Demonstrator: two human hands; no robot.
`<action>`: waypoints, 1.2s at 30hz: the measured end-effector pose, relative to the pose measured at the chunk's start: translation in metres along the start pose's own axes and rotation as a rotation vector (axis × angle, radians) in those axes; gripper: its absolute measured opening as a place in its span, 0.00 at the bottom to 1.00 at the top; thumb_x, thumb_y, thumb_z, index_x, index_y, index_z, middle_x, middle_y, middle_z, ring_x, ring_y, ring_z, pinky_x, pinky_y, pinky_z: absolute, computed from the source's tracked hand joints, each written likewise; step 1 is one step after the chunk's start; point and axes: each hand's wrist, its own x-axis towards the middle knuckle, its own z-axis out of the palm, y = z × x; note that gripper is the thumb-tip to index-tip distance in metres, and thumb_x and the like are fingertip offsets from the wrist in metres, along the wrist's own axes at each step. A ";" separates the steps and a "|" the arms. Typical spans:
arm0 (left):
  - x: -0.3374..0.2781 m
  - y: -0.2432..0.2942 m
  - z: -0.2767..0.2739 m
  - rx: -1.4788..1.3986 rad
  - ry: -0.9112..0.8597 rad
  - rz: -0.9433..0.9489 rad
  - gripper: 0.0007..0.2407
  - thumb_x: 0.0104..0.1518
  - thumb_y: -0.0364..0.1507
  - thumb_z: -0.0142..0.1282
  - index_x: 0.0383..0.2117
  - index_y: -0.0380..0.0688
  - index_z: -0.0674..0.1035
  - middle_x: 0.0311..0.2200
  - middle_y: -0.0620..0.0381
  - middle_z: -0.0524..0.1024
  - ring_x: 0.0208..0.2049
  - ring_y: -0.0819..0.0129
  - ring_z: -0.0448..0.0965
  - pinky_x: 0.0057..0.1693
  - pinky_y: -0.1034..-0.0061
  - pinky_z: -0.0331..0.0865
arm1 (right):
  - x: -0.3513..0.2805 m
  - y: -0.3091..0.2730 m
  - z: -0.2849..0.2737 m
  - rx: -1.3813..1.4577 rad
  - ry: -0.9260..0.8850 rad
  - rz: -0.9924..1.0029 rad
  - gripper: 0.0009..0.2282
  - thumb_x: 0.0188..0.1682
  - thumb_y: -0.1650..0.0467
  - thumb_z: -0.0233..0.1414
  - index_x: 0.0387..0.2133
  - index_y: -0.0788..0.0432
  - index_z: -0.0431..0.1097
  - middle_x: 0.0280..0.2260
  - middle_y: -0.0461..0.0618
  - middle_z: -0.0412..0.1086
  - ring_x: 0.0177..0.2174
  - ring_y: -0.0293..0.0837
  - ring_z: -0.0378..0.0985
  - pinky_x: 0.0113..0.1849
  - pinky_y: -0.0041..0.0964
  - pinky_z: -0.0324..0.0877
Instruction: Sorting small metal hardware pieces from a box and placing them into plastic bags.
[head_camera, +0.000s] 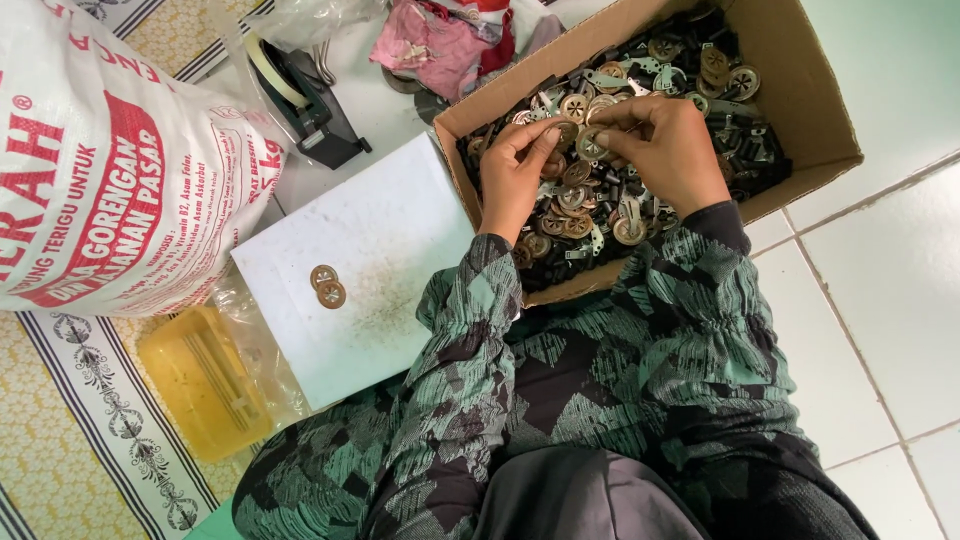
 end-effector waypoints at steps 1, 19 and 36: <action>0.000 0.001 0.000 0.000 0.002 0.000 0.09 0.63 0.28 0.57 0.45 0.41 0.85 0.34 0.63 0.75 0.30 0.78 0.77 0.40 0.84 0.75 | 0.001 0.002 0.002 0.000 -0.001 -0.001 0.09 0.50 0.80 0.59 0.43 0.68 0.77 0.33 0.53 0.76 0.27 0.38 0.78 0.30 0.28 0.74; -0.056 0.023 -0.039 -0.447 -0.060 -0.365 0.25 0.57 0.41 0.56 0.54 0.30 0.79 0.32 0.53 0.81 0.27 0.73 0.76 0.35 0.80 0.71 | -0.039 -0.054 0.017 -0.087 -0.031 -0.380 0.03 0.51 0.82 0.60 0.37 0.71 0.76 0.36 0.53 0.71 0.31 0.43 0.72 0.37 0.33 0.71; -0.225 -0.015 -0.250 0.110 0.401 -0.056 0.10 0.59 0.25 0.63 0.46 0.44 0.85 0.32 0.46 0.83 0.31 0.64 0.85 0.37 0.78 0.84 | -0.119 -0.112 0.186 -0.038 -0.378 -0.341 0.04 0.53 0.78 0.58 0.40 0.64 0.77 0.32 0.56 0.76 0.31 0.48 0.81 0.34 0.42 0.77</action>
